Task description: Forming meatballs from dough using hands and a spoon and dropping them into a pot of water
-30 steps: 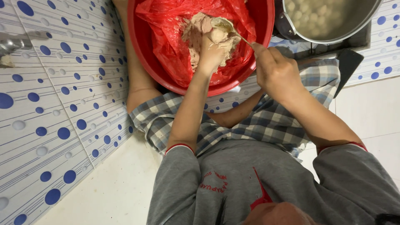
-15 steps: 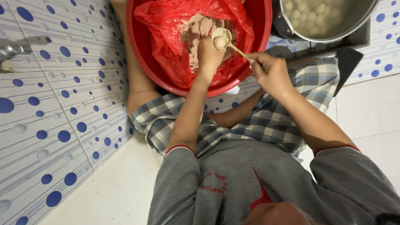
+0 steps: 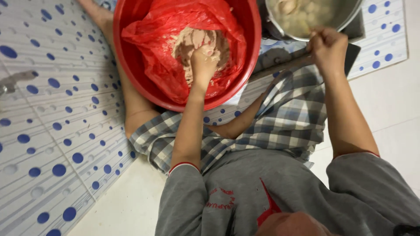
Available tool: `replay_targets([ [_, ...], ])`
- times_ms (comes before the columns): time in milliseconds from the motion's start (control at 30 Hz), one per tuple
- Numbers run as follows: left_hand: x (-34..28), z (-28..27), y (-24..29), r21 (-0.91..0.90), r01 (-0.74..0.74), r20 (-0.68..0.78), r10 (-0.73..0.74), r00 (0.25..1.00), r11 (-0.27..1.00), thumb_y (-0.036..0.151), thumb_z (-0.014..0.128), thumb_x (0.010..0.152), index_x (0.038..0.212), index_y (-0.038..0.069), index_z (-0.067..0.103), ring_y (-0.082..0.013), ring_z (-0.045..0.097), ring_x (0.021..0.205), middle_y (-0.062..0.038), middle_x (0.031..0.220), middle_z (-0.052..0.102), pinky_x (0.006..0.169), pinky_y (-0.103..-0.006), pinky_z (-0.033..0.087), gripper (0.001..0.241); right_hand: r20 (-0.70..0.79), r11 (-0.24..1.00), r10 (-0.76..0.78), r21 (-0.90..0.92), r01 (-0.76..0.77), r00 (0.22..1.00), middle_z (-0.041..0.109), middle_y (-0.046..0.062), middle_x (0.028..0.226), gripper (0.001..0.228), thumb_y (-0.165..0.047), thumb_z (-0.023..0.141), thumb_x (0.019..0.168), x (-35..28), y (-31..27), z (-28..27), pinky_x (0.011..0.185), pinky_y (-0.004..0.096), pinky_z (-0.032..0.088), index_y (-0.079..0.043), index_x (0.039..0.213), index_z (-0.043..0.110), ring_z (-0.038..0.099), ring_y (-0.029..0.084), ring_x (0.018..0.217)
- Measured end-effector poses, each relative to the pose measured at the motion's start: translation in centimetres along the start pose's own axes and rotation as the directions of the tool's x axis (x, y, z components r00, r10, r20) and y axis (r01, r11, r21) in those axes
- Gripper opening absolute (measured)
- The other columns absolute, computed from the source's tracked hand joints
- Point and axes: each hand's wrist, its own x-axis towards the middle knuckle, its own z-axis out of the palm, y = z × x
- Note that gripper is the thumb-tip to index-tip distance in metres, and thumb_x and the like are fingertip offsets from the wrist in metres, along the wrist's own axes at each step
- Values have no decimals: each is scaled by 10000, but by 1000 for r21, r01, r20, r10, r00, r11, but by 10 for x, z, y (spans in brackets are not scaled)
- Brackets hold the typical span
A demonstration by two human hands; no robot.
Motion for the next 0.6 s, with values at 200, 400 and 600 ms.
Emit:
replay_targets([
  [200, -2, 2, 7, -51, 23, 42, -21, 999, 998, 7, 800, 796, 600, 135, 417, -136, 457, 590, 8, 580, 480, 510, -343, 385, 449, -130, 899, -345, -332, 287, 930, 787, 198, 963, 274, -75, 587, 1008, 68, 89, -7, 765, 410, 529, 0, 1137, 817, 749, 327, 899],
  [400, -5, -1, 12, -71, 43, 86, -37, 996, 997, 58, 798, 847, 639, 185, 282, -99, 322, 603, 57, 606, 343, 530, -286, 297, 571, -130, 896, -353, -332, 295, 926, 723, 63, 757, 266, -35, 587, 1005, 97, 139, 6, 708, 408, 518, -49, 1134, 819, 726, 233, 751],
  [600, -5, -3, 15, -152, 38, 78, -26, 997, 988, 19, 786, 841, 656, 194, 262, -95, 280, 650, 68, 658, 275, 567, -269, 291, 582, -181, 985, -124, -143, 98, 976, 729, -5, 722, 275, -66, 570, 1027, 91, 121, 7, 632, 291, 523, -80, 1163, 808, 625, 97, 586],
])
